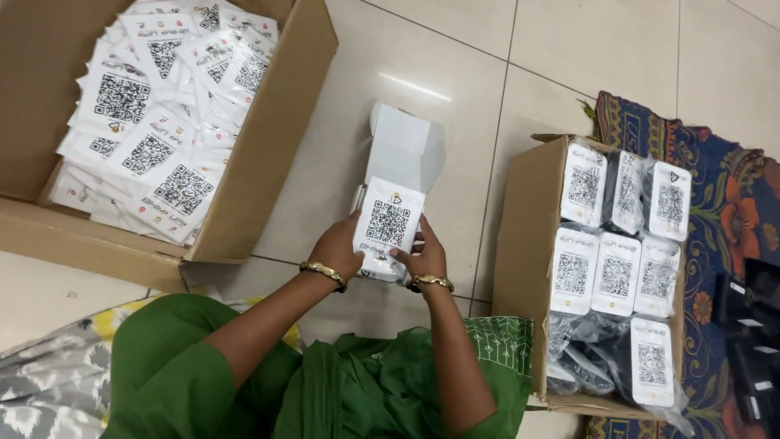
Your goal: The person packs individual QR code labels into small white boxes and places these boxes into larger shipping boxes.
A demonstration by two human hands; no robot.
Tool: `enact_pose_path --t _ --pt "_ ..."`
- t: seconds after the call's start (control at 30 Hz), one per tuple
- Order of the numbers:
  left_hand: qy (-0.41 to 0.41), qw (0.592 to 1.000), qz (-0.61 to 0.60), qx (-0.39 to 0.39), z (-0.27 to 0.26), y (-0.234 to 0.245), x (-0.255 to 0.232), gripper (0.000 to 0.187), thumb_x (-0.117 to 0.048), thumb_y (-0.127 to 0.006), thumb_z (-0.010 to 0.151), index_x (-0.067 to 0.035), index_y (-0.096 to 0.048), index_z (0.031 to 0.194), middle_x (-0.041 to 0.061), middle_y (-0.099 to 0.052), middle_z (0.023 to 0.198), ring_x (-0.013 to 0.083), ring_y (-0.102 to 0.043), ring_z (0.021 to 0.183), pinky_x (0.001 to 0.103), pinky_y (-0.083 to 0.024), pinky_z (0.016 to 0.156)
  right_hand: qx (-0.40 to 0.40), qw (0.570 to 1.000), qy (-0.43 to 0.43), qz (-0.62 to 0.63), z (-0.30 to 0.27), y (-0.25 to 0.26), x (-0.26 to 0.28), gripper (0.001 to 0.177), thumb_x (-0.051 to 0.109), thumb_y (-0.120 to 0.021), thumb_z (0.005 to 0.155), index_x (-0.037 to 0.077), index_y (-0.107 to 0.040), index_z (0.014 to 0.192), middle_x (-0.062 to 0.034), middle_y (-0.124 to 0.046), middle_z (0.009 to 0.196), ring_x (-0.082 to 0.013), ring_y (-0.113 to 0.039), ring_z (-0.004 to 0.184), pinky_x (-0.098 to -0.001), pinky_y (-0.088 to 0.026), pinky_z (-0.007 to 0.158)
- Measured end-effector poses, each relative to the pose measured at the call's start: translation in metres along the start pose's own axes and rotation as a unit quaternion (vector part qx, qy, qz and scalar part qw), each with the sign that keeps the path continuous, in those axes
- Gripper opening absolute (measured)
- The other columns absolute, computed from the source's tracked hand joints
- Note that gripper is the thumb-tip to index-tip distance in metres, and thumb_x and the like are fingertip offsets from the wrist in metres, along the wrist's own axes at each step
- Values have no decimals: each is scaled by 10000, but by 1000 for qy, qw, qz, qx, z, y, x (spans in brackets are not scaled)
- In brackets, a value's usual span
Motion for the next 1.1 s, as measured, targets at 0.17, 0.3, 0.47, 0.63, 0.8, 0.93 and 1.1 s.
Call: enact_pose_path --t 0.17,0.3,0.47,0.63,0.8,0.93,1.1 --pt "68 986 136 72 -3 -15 -3 862 -197 -746 861 -88 -306 1594 157 -491 1405 336 -530 1243 439 -508 1003 -82 981 57 -165 12 -12 -43 980 152 -893 712 85 -377 1542 -151 -622 1148 -276 -668 980 -389 -582 857" --pt "35 973 217 75 -14 -16 -4 874 -323 -722 891 -77 -285 1607 110 -330 1614 320 -366 1419 477 -391 1142 -103 967 88 -215 -6 -11 -32 990 163 -887 718 66 -374 1559 -185 -529 1243 -346 -613 1059 -424 -553 887" --pt "-94 929 335 130 3 -30 -3 1015 -344 -754 842 -86 -132 1602 135 -48 1722 299 -30 1549 530 -107 1202 -68 953 93 -279 -10 -12 -20 932 177 -880 734 99 -417 1539 -167 -483 1322 -371 -544 1154 -441 -540 904" --pt "-90 890 379 234 13 -18 -19 1037 -410 -740 873 -84 -99 1620 102 -12 1719 237 16 1584 529 -47 1259 -44 936 61 -345 -12 -10 5 876 233 -871 761 117 -443 1516 -140 -441 1418 -366 -499 1223 -440 -548 907" --pt "-79 888 387 234 10 -18 -22 1050 -395 -733 871 -80 -74 1625 101 -13 1719 240 6 1581 576 -45 1241 -85 975 -12 -204 47 32 -50 701 403 -816 800 152 -611 1422 -126 -605 1412 -286 -606 1245 -420 -546 999" --pt "-85 883 402 228 11 -15 -27 1059 -387 -730 871 -57 -67 1627 120 -3 1719 261 21 1584 591 -29 1236 -89 984 -132 78 108 48 -45 767 608 -639 863 127 -591 1458 -129 -732 1342 -254 -690 1207 -434 -531 1044" --pt "-59 894 365 255 9 -7 -30 1063 -375 -735 858 -109 -52 1629 71 35 1731 217 41 1589 609 -33 1237 31 896 -221 385 140 34 -7 1129 900 -418 801 81 -378 1577 -216 -596 1384 -338 -553 1261 -570 -321 1114"
Point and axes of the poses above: each hand's wrist, its own z-axis towards the middle knuckle, its own y-axis out of the back of the hand, x = y × z, the point moved 6 cm from there along z, towards the middle knuckle
